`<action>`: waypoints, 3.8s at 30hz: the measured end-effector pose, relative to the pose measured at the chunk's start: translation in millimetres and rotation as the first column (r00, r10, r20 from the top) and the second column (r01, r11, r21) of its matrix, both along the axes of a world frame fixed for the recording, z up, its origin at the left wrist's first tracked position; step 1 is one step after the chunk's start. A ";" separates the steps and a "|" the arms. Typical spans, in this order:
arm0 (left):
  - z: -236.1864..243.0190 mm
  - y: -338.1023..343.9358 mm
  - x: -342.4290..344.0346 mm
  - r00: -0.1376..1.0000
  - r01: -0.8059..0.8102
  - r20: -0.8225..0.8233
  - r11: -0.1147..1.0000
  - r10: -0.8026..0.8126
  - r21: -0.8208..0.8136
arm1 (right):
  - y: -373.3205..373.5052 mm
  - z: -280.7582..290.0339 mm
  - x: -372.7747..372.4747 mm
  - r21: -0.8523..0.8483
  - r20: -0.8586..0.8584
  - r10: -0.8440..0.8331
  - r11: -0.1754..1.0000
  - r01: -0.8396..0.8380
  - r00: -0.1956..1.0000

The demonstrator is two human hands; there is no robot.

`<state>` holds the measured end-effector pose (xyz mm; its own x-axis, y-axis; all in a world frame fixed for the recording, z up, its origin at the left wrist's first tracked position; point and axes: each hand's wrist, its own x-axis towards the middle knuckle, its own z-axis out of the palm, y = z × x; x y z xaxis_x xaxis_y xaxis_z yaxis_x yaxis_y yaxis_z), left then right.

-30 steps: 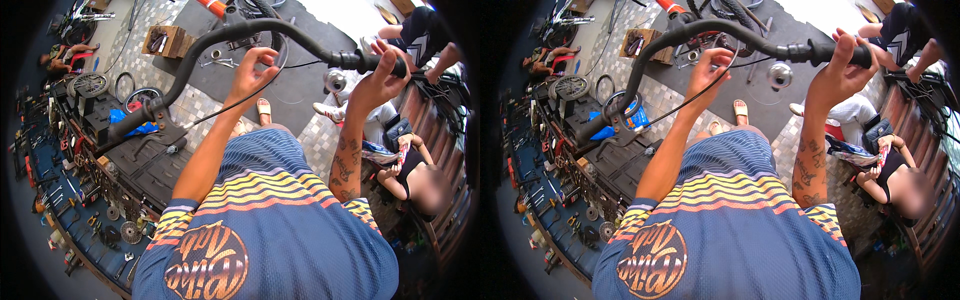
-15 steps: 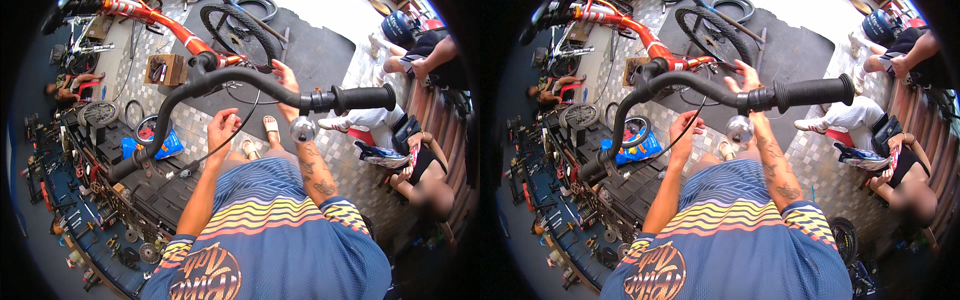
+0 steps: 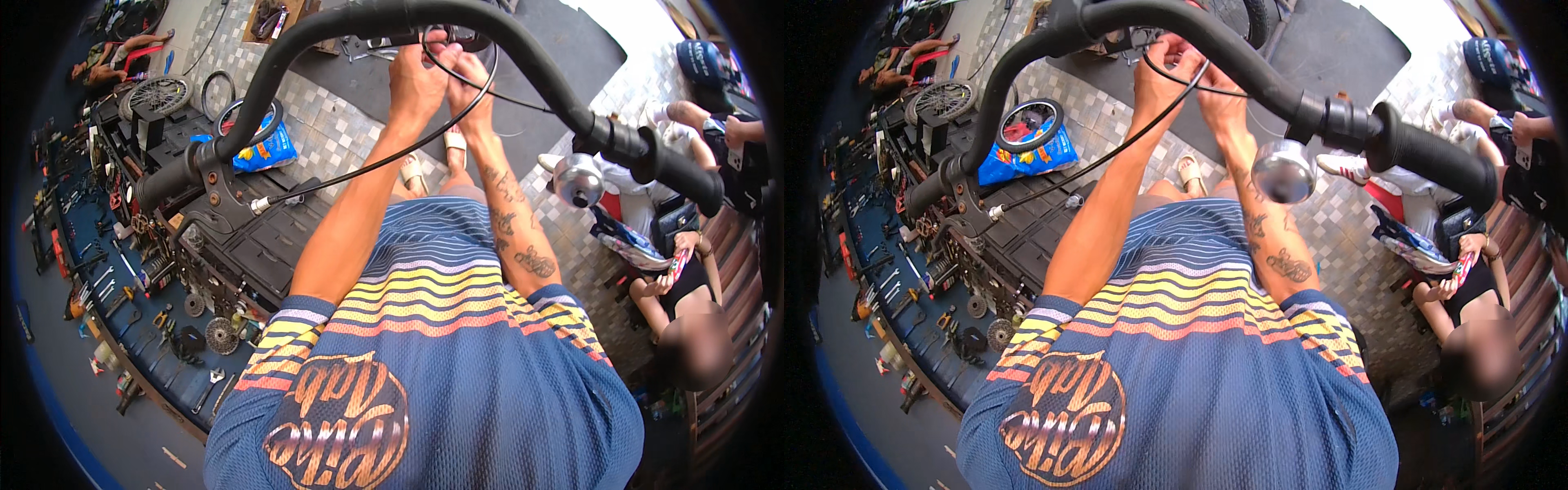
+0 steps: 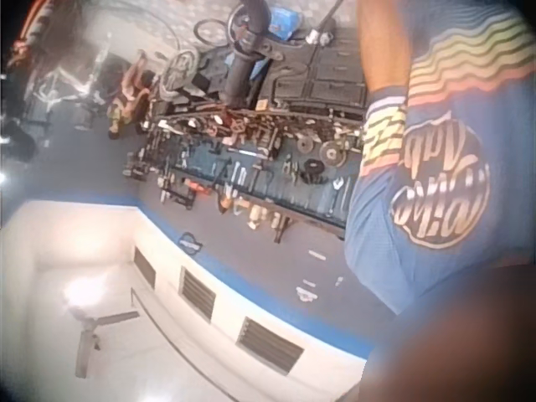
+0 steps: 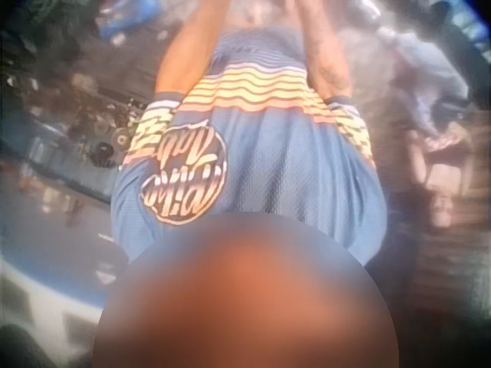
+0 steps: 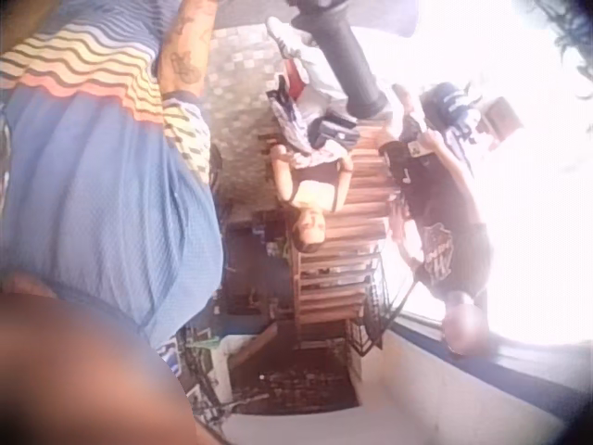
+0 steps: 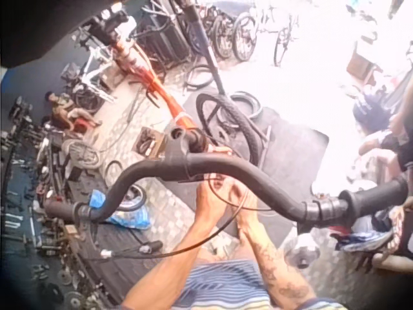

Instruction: The person works on a bicycle's handlebar area, handling brake cables and small parts. They route a cable through the handlebar and adjust components while standing in a workshop.

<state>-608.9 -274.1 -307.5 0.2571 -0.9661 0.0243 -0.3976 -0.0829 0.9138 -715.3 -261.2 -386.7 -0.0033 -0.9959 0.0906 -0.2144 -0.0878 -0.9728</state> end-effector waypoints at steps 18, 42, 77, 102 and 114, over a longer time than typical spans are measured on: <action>18.3 -6.2 67.4 0.974 0.028 0.224 0.960 0.037 -0.280 | 20.5 201.2 -213.2 -0.029 0.750 -0.094 0.984 0.174 0.655; 3.0 36.1 18.4 0.978 0.046 -0.209 0.985 -0.012 0.163 | -47.4 6.8 -45.4 0.031 0.030 -0.057 0.998 0.057 0.998; 59.2 268.2 169.4 0.931 0.047 -0.362 0.975 0.035 0.215 | 89.6 110.6 87.2 0.307 0.511 0.329 0.793 -0.527 0.794; 102.9 234.3 181.8 0.983 0.077 -0.184 0.962 -0.029 0.261 | 104.2 141.1 103.4 0.373 0.497 0.358 0.734 -0.567 0.790; 99.4 228.3 228.2 0.942 0.236 -0.308 0.914 -0.132 0.329 | 83.9 35.2 61.4 0.567 0.435 -0.184 0.816 -0.110 0.881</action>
<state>-380.7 -45.8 -208.1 0.0201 -0.9267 -0.3753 -0.1767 -0.3728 0.9109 -653.9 -177.3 -351.6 0.0649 -0.8618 -0.5031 0.2679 0.5007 -0.8231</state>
